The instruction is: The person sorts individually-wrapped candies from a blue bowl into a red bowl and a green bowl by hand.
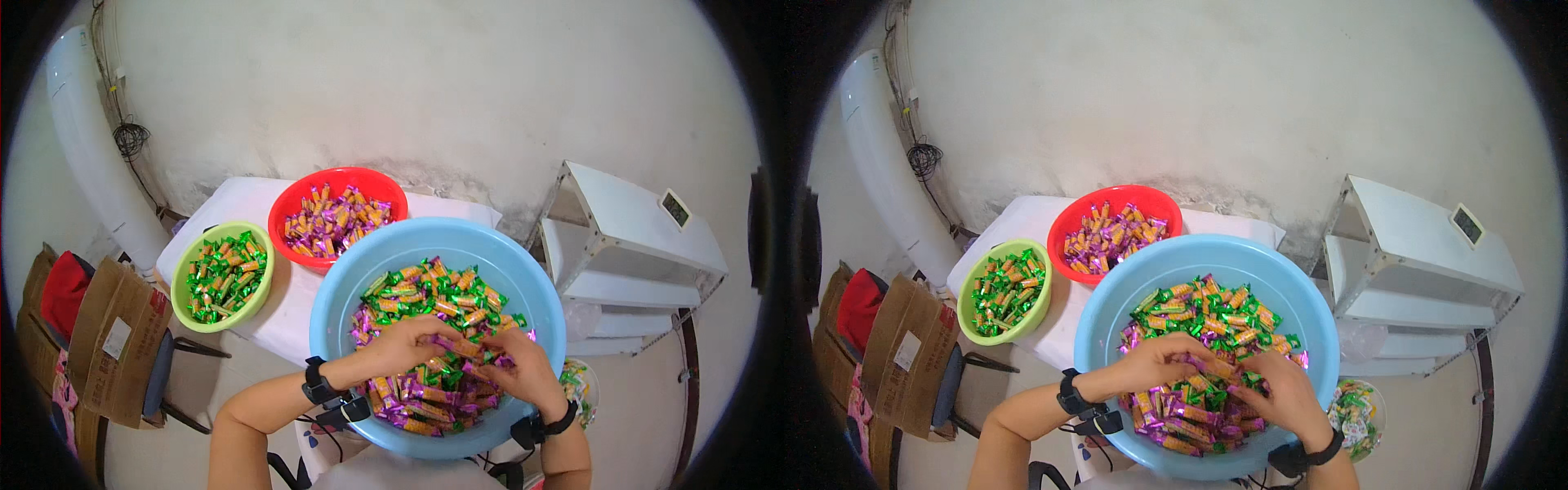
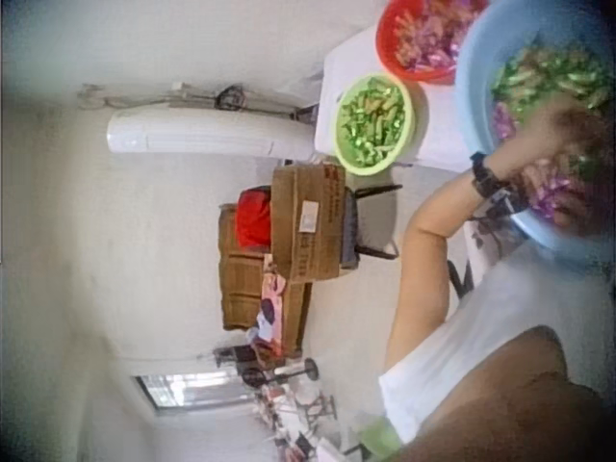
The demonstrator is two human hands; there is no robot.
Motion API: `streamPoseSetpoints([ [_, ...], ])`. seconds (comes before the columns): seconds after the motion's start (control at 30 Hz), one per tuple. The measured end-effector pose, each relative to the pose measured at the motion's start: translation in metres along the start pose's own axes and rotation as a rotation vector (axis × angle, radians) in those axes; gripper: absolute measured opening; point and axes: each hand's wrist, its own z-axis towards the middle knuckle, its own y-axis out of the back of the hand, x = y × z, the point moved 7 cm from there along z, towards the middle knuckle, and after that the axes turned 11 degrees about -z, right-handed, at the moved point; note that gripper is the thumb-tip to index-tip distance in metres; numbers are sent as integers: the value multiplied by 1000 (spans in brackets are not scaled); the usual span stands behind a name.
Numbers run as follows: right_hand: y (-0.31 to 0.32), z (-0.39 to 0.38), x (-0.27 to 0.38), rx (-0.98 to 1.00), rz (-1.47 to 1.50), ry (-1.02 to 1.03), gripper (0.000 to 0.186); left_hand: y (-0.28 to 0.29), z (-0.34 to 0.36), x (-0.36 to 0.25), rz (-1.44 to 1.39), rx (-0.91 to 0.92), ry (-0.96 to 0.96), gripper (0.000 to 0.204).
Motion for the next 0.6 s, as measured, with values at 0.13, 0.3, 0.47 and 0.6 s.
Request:
streamPoseSetpoints([
  [0.13, 7, -10, -19, -75, 14, -63, 30, 78, -14, 13, -270, -393, 57, 27],
  [0.3, -6, -29, -44, -55, 33, -150, 22, 206, -42, 65, -467, -864, -76, 24],
  [0.47, -15, -31, -50, -12, 99, -220, 19, 283, -61, 121, -123, -1064, -59, 21],
  [0.6, -16, -30, -50, -20, 120, -236, 18, 323, -57, 153, 367, -950, 157, 17],
])
